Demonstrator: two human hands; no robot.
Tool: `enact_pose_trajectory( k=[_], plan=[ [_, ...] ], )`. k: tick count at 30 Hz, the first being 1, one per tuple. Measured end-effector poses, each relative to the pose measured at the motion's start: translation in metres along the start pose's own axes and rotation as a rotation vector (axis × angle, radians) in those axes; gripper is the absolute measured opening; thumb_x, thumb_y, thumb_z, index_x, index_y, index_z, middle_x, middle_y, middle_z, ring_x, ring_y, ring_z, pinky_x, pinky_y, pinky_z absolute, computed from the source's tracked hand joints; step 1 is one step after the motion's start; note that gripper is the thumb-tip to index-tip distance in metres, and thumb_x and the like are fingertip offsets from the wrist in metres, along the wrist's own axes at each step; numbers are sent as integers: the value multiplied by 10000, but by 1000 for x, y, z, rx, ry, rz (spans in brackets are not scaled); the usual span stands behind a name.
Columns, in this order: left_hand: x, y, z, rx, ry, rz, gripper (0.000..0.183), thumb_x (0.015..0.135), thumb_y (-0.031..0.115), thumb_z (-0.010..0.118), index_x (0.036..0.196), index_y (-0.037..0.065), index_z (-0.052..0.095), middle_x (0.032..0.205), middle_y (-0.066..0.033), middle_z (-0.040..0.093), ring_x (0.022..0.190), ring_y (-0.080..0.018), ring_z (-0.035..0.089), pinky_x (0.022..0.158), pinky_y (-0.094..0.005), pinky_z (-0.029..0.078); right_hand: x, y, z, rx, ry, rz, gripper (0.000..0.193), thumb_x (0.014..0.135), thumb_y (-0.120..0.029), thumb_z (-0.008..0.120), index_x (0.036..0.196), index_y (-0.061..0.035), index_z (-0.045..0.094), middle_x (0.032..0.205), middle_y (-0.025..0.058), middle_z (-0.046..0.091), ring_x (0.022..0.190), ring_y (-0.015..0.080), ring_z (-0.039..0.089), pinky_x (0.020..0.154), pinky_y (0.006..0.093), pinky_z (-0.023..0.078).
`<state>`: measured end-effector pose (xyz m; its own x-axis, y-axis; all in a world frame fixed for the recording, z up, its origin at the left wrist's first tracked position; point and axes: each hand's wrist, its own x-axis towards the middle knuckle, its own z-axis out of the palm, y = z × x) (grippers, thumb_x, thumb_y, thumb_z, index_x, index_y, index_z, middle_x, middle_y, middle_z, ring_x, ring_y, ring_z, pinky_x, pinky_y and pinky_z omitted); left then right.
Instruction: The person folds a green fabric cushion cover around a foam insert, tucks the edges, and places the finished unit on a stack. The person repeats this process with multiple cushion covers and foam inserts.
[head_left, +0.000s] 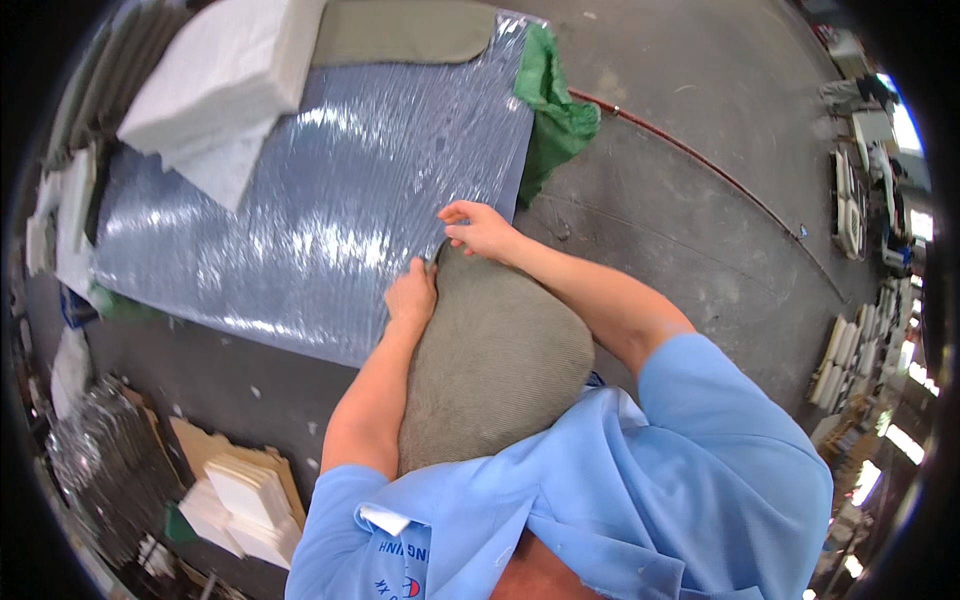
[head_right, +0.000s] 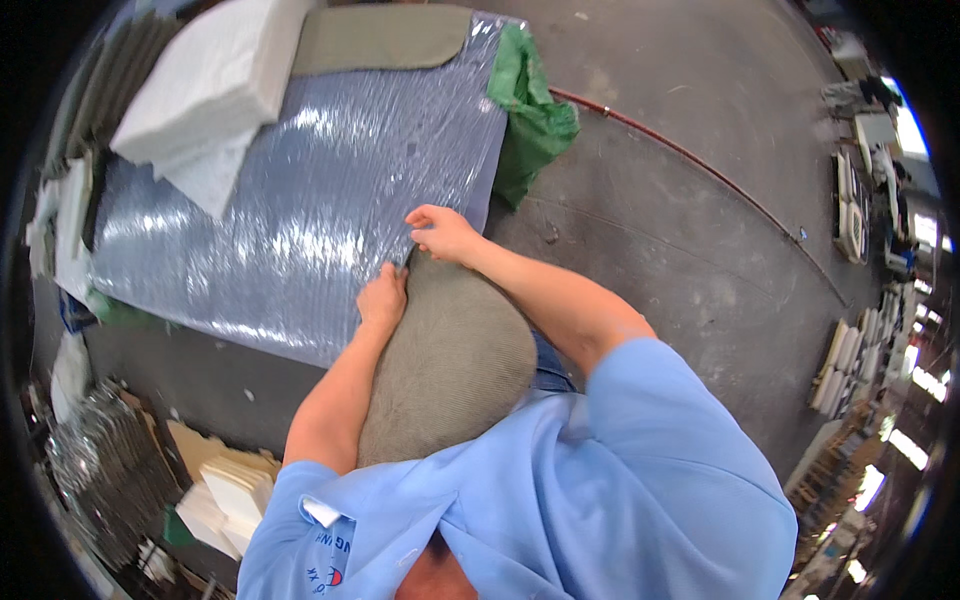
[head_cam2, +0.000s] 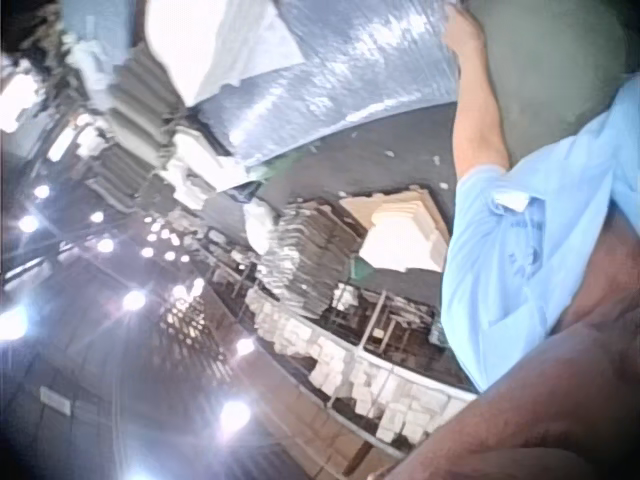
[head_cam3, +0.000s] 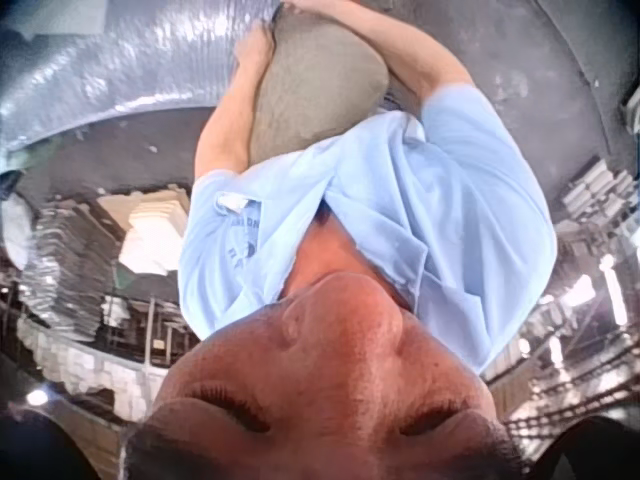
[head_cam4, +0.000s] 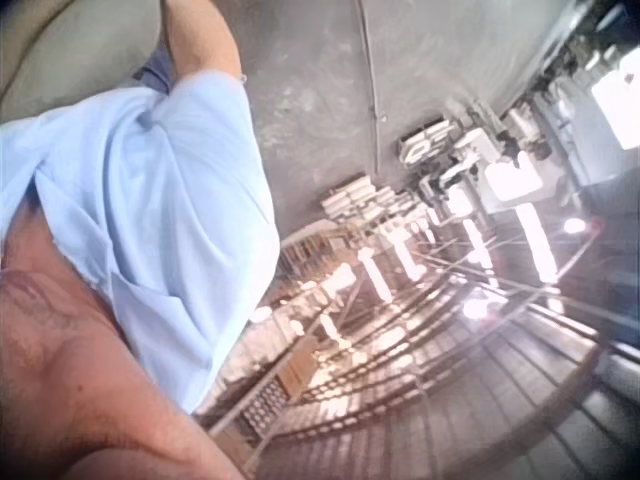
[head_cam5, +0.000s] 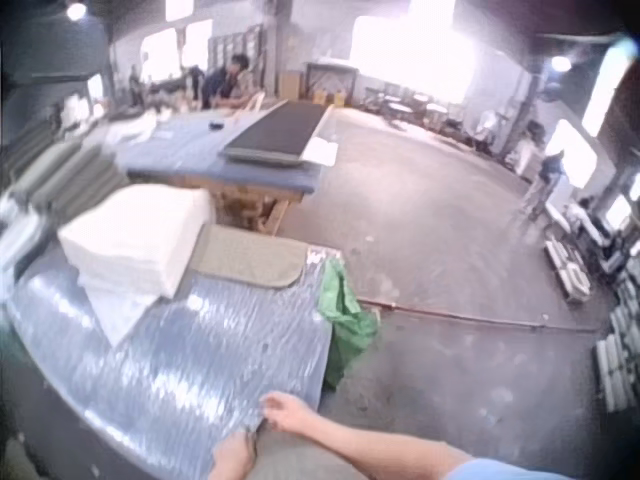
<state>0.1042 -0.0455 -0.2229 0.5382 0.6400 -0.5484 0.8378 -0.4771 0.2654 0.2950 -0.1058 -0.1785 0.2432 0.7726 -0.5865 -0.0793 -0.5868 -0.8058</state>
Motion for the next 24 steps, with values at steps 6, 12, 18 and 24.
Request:
enact_pose_trajectory(
  k=[6,12,18,24],
  plan=[
    [-54,5,-96,-275,-147,392,583,1048,384,558,1549,113,434,1398,-236,565,1305,-333,563,1057,-456,462,-170,-51,-49,414,-53,-491,340,1083,-260,514,1203,9,685,1174,68,704,1087,175,651,984,334,494],
    [-179,62,-241,-806,-424,598,817,996,443,653,1585,-17,324,1554,-192,453,1411,-311,480,1167,-432,372,-201,-76,-14,239,221,-974,529,1112,-402,407,1204,37,688,1277,191,681,1242,315,612,1082,411,445],
    [-218,97,-232,-158,-23,634,1002,849,378,829,1568,-59,284,1479,-293,492,1325,-416,553,1072,-466,480,-173,-71,11,130,425,-1106,574,1101,-466,400,1052,25,694,1014,167,707,940,304,670,853,396,510],
    [-217,107,-225,-64,25,557,892,836,325,825,1476,-96,369,1351,-283,577,1173,-426,637,926,-462,558,-165,-72,10,199,465,-1077,583,1078,-482,445,877,4,695,787,128,664,711,286,637,666,379,500]
  ],
)
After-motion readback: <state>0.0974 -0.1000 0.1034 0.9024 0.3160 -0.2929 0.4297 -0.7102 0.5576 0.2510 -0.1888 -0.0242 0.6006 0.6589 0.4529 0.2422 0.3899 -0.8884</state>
